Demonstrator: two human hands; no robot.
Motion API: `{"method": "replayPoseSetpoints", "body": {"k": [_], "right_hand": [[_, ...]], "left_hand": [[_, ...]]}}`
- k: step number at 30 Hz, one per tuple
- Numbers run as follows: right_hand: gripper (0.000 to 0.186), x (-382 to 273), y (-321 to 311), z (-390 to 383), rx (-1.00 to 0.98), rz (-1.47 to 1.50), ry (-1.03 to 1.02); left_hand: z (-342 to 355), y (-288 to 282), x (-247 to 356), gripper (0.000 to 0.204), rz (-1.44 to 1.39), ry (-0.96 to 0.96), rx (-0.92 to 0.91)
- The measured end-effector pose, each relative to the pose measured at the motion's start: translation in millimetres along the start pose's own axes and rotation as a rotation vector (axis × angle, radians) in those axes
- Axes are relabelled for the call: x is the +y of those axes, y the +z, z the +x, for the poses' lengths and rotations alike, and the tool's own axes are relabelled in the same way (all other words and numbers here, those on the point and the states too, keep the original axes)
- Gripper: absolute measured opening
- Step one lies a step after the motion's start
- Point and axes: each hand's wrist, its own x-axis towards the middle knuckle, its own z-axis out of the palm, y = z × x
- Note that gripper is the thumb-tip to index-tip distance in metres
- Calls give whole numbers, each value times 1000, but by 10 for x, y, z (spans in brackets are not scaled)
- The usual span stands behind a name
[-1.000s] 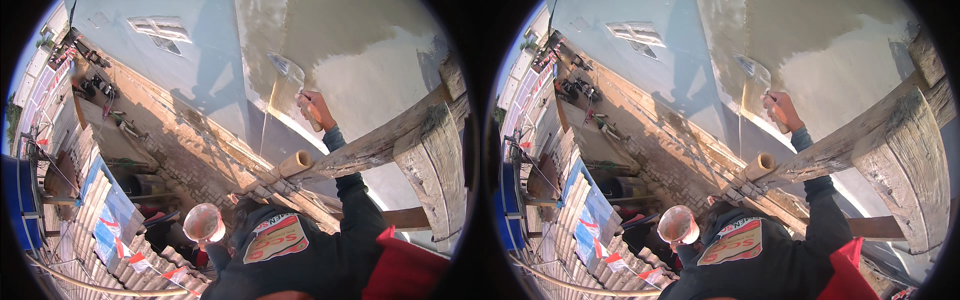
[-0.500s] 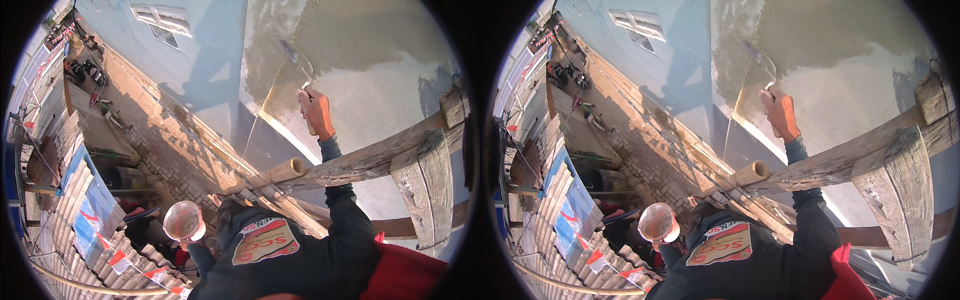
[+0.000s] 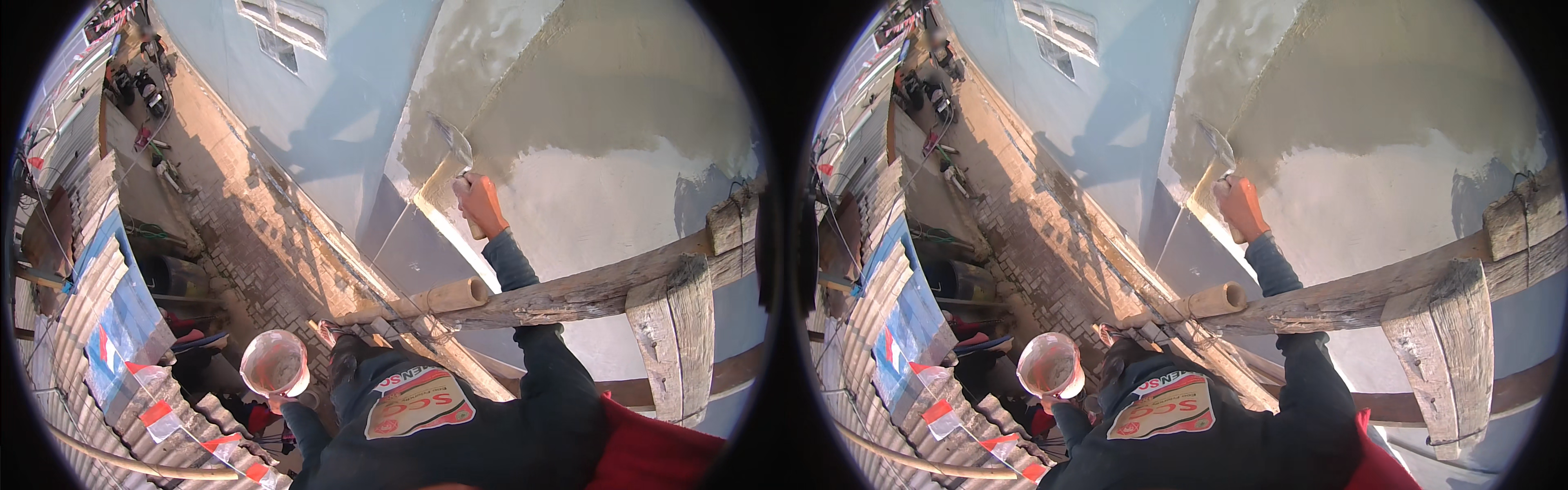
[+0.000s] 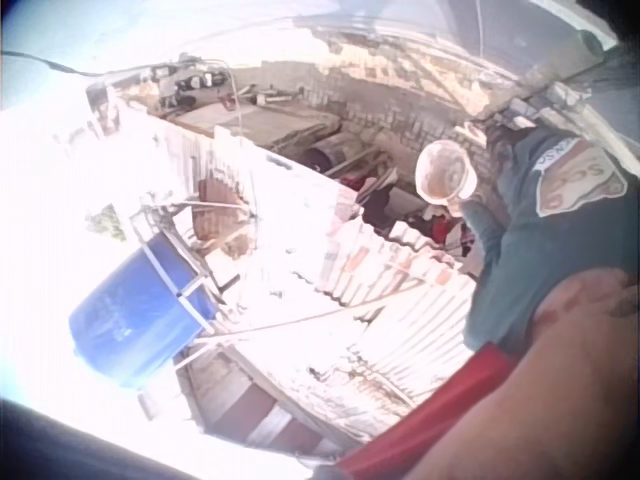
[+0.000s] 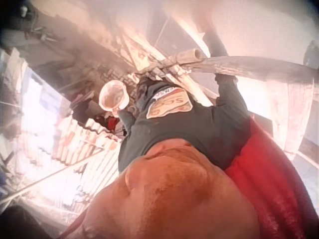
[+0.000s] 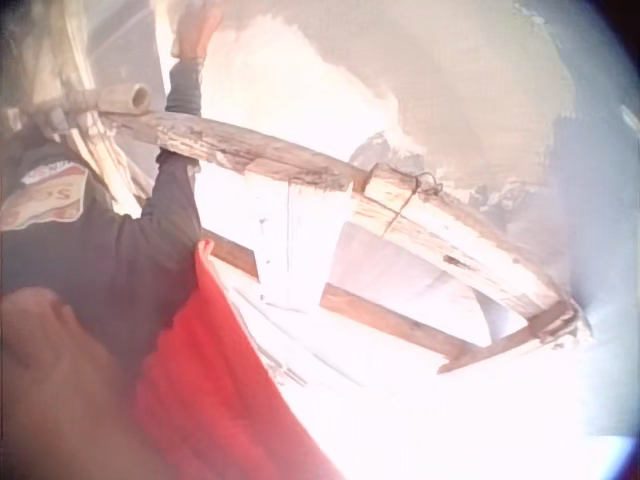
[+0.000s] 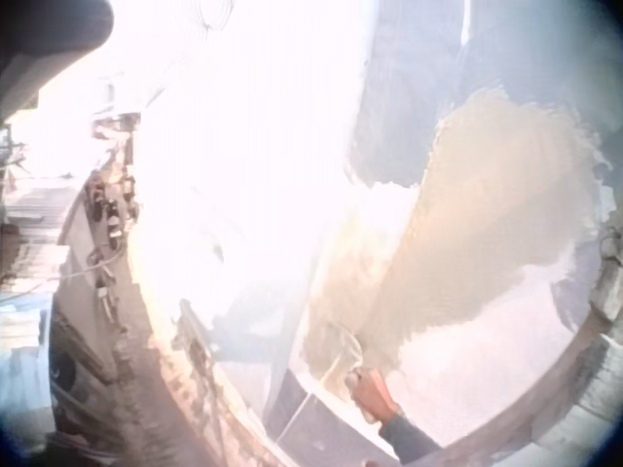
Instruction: The person applies plaster to an exterior wall, scooping plaster from a bucket onto a trowel and smoothing it onto the wall surface.
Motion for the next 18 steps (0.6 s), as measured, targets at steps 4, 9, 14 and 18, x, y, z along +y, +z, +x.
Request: {"method": "replayPoseSetpoints", "body": {"k": [4,9,14,18], "right_hand": [[24,-561,-297,14,161,-151,-248],[30,-1066,-602,-195,201,180,-171],[27,-841,-577,41,21,379,-67],[25,-48,-58,369,-184,311,74]], "left_hand": [[-96,-120,-102,12,12,-58,21],[23,12,-25,10,10,-69,8],[37,17,-39,8,-21,-95,15],[118,42,-87,9,-56,-126,7]]}}
